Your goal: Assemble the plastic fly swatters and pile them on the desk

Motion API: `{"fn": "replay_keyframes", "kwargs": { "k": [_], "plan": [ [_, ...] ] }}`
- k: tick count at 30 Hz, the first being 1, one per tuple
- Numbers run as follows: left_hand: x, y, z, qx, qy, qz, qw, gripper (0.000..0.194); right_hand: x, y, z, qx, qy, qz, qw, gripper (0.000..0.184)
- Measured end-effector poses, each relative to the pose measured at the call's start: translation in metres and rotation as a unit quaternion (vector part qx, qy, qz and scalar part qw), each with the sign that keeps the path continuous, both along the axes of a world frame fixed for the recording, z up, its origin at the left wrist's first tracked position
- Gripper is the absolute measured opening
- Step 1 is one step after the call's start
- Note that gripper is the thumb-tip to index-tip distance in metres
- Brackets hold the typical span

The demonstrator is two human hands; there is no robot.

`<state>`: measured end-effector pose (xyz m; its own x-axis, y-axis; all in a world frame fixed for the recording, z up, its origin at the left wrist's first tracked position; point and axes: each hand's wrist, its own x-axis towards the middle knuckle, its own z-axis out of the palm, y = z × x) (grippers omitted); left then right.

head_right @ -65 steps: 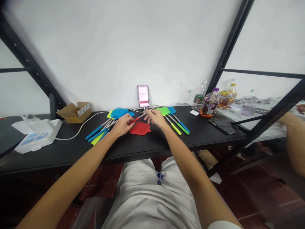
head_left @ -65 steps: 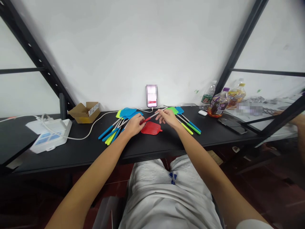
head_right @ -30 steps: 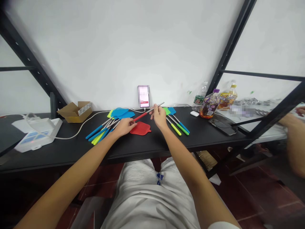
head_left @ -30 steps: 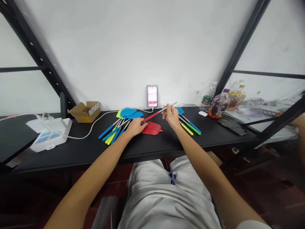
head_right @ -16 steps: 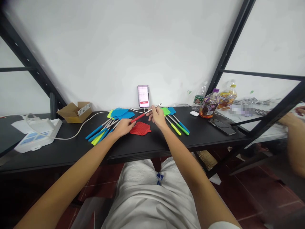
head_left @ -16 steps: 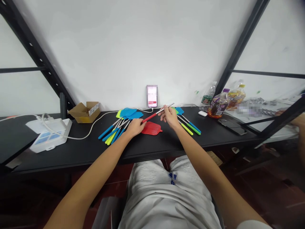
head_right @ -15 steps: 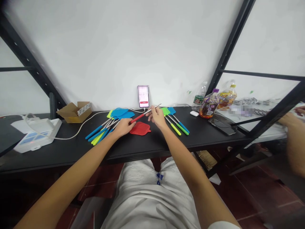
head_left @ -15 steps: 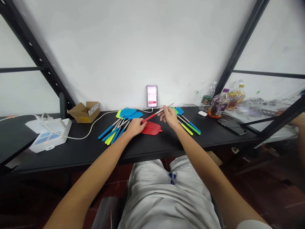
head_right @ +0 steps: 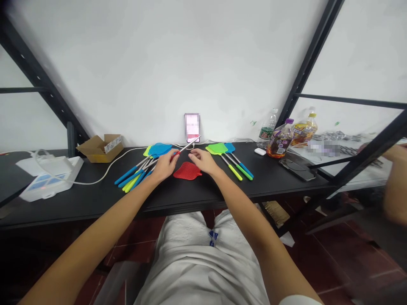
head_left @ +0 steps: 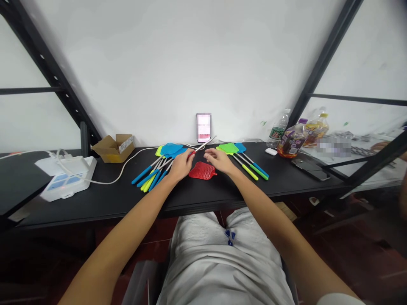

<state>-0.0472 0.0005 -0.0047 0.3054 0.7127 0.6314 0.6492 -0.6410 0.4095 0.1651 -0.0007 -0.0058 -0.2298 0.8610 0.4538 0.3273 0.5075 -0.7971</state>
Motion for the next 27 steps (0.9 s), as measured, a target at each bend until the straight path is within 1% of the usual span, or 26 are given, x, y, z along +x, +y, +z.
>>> {"fn": "replay_keyframes", "kwargs": {
  "k": [2, 3, 5, 7, 10, 13, 16, 19, 21, 23, 25, 27],
  "plan": [
    [-0.001, 0.003, -0.001, -0.002, -0.010, 0.022, 1.000, 0.026, 0.001, 0.003, -0.007, 0.041, -0.107, -0.051, 0.992, 0.055],
    [-0.001, 0.003, -0.002, -0.003, -0.015, 0.032, 0.999, 0.024, 0.003, 0.003, -0.009, 0.046, -0.156, -0.060, 0.985, 0.061],
    [-0.001, 0.004, -0.002, -0.009, -0.022, 0.050, 0.998, 0.021, 0.005, 0.003, -0.011, 0.033, -0.231, -0.062, 0.971, 0.075],
    [-0.001, 0.003, -0.002, -0.021, -0.023, 0.061, 0.998, 0.023, 0.007, 0.002, -0.009, 0.019, -0.279, -0.061, 0.958, 0.084],
    [0.000, -0.001, 0.000, -0.023, -0.009, 0.047, 0.999, 0.030, 0.008, -0.001, -0.001, -0.014, -0.322, -0.060, 0.945, 0.085],
    [-0.001, 0.000, 0.000, -0.008, 0.014, 0.038, 0.999, 0.030, 0.009, -0.003, 0.006, -0.059, -0.325, -0.053, 0.942, 0.074],
    [-0.002, 0.005, -0.003, -0.013, 0.022, 0.052, 0.998, 0.025, 0.011, -0.005, 0.008, -0.089, -0.296, -0.046, 0.950, 0.061],
    [-0.004, 0.010, -0.006, -0.023, 0.018, 0.047, 0.998, 0.021, 0.013, -0.004, 0.006, -0.093, -0.230, -0.055, 0.967, 0.053],
    [-0.004, 0.011, -0.006, -0.023, 0.021, 0.045, 0.999, 0.020, 0.013, 0.000, 0.003, -0.086, -0.169, -0.088, 0.978, 0.039],
    [-0.004, 0.011, -0.006, -0.025, 0.027, 0.042, 0.998, 0.021, 0.013, 0.006, 0.001, -0.090, -0.097, -0.137, 0.982, 0.022],
    [-0.004, 0.009, -0.005, -0.032, 0.030, 0.033, 0.998, 0.023, 0.014, 0.013, -0.001, -0.098, -0.006, -0.187, 0.978, 0.011],
    [-0.003, 0.007, -0.005, -0.040, 0.030, 0.024, 0.998, 0.024, 0.017, 0.020, 0.001, -0.093, 0.105, -0.229, 0.963, 0.009]
  ]
}}
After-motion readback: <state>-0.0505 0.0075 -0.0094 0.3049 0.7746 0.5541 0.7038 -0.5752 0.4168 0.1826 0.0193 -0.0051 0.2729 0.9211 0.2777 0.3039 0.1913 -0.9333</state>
